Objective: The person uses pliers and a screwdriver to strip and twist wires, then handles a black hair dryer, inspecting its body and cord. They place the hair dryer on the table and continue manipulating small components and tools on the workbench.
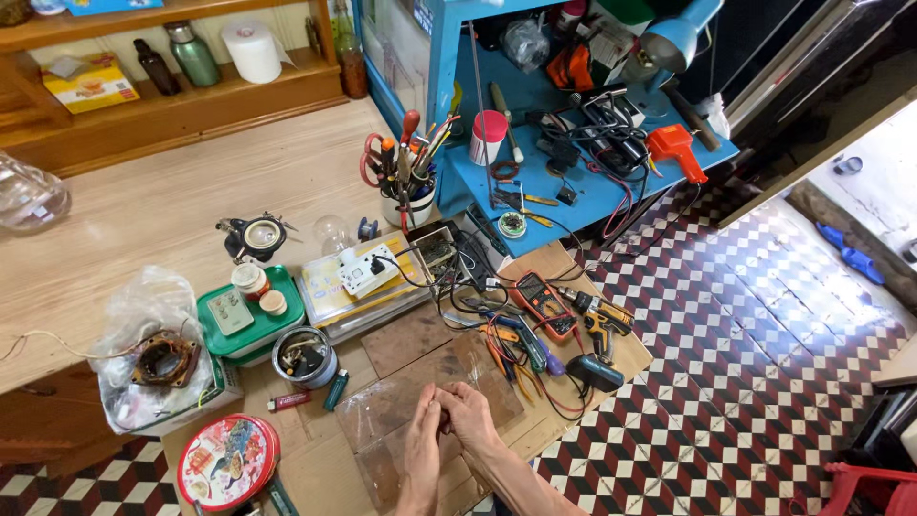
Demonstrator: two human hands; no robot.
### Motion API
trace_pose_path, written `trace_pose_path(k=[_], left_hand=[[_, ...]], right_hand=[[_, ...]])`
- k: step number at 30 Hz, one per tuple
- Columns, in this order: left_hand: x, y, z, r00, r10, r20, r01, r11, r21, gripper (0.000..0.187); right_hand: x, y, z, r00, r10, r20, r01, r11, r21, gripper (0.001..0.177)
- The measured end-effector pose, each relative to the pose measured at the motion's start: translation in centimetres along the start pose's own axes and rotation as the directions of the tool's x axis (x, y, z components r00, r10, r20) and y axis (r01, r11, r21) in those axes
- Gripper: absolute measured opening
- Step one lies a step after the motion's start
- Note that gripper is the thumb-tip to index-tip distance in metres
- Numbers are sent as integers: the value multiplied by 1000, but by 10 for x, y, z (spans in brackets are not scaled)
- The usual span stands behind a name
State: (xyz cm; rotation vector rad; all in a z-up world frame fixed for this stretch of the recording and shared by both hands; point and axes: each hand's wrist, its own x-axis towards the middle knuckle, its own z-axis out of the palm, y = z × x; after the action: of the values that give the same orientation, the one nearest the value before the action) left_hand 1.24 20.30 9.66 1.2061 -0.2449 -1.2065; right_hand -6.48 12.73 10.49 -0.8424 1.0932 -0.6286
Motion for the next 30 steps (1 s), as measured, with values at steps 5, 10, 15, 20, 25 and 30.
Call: trace_pose_path(k=[5,10,15,20,25,30], left_hand=[[9,8,-8,995,77,-68,-46,927,373,54],[10,20,-3,962,209,-174,-96,860,501,40],[9,14,26,909,287,-304,-205,940,273,29],[-11,21,61,783,505,-365,-117,695,710,20],[-19,46,75,898,441,-2,-283,579,765,37],[12,26,62,896,411,-169,-139,620,772,26]], right_hand=[[-3,-10,-4,996,45,75,-50,996,72,18],[-16,-40,-12,944,-93,316,128,987,-92,29],[-24,-71,-30,925,-21,379,100,977,-190,32],[-11,-67,-47,904,138,404,-62,979,-196,30],[8,-58,-72,897,161,412,-111,983,-143,32],[28,-68,-90,844,255,472,-226,967,-119,39]])
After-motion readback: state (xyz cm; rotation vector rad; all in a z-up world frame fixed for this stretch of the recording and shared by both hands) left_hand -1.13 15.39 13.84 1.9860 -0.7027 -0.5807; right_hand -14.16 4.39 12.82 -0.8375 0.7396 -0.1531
